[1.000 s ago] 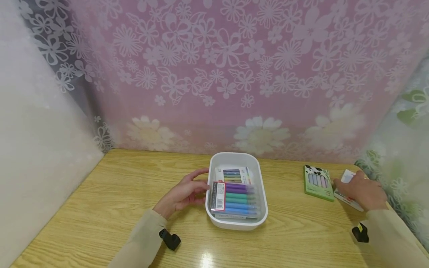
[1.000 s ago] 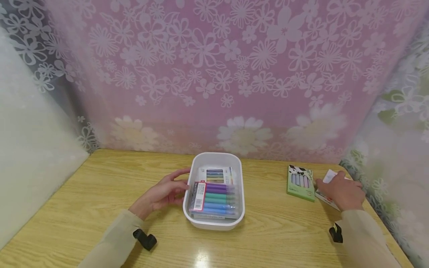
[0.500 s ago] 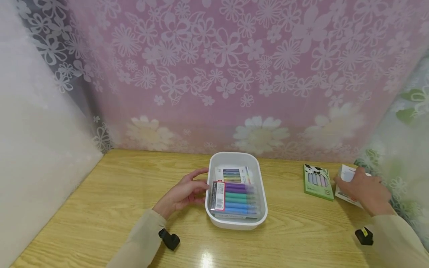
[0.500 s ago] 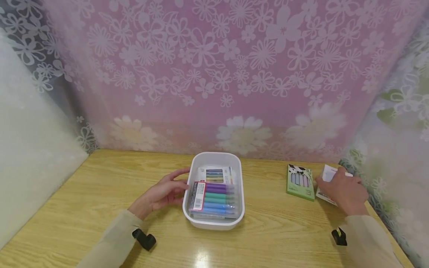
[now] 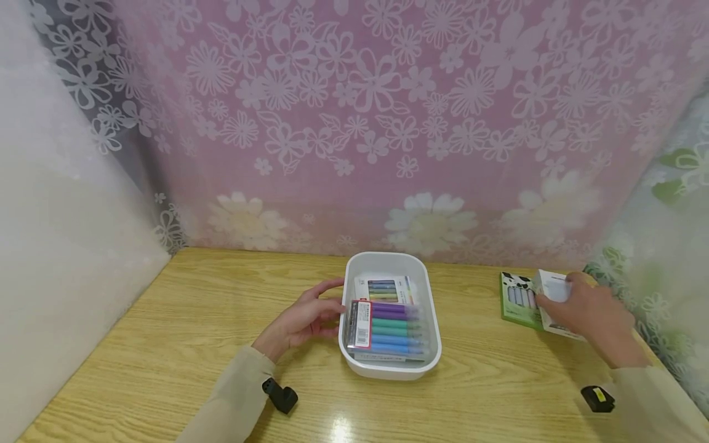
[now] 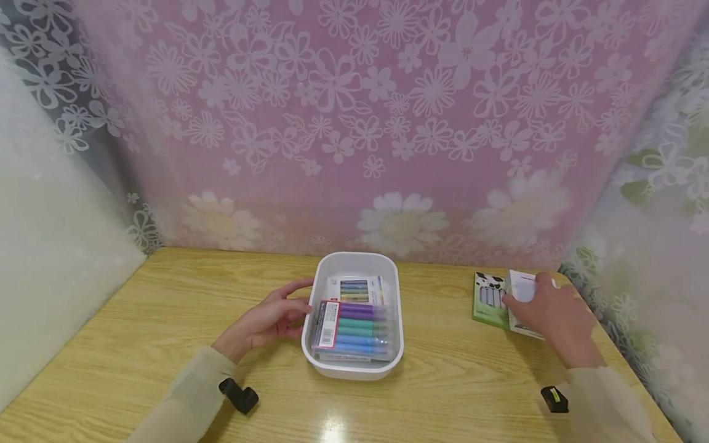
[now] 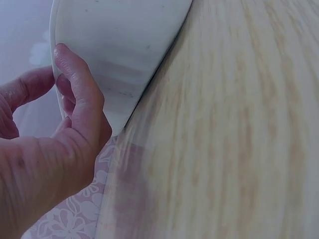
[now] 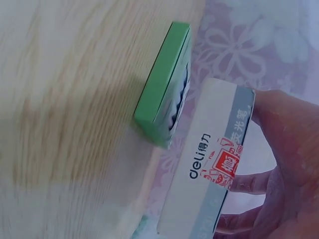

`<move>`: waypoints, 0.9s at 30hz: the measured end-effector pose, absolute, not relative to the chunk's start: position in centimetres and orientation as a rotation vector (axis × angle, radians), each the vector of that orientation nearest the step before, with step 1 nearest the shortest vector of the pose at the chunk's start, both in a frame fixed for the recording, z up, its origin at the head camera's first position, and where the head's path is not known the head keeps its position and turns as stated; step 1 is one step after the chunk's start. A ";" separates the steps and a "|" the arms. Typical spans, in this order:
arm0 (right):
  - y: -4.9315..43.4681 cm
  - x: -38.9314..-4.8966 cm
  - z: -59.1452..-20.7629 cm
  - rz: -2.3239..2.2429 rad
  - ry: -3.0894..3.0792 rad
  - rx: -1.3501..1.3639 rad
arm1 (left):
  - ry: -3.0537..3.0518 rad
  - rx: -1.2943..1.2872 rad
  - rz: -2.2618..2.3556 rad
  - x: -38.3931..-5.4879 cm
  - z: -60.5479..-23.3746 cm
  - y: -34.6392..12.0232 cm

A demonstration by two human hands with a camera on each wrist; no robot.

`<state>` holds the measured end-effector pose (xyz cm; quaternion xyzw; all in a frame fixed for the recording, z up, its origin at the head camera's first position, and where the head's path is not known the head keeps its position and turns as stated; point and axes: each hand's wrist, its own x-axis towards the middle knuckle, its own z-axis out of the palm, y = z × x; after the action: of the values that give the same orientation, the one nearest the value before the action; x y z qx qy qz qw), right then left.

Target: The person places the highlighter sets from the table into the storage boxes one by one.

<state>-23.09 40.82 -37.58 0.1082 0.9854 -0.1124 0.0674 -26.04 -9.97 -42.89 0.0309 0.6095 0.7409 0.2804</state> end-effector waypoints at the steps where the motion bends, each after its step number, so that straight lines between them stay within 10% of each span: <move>1: 40.6 -23.0 -37.6 -0.348 2.979 0.307 | 1.629 0.085 1.988 -26.1 -42.9 -10.0; 27: 33.5 -22.5 -36.6 -0.376 3.186 -0.051 | 1.591 0.110 2.005 -26.1 -43.0 -10.1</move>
<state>-22.52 33.50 -36.63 -0.0159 0.9924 -0.1170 -0.0334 -26.06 -10.08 -42.97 0.0410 0.5952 0.7498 0.2859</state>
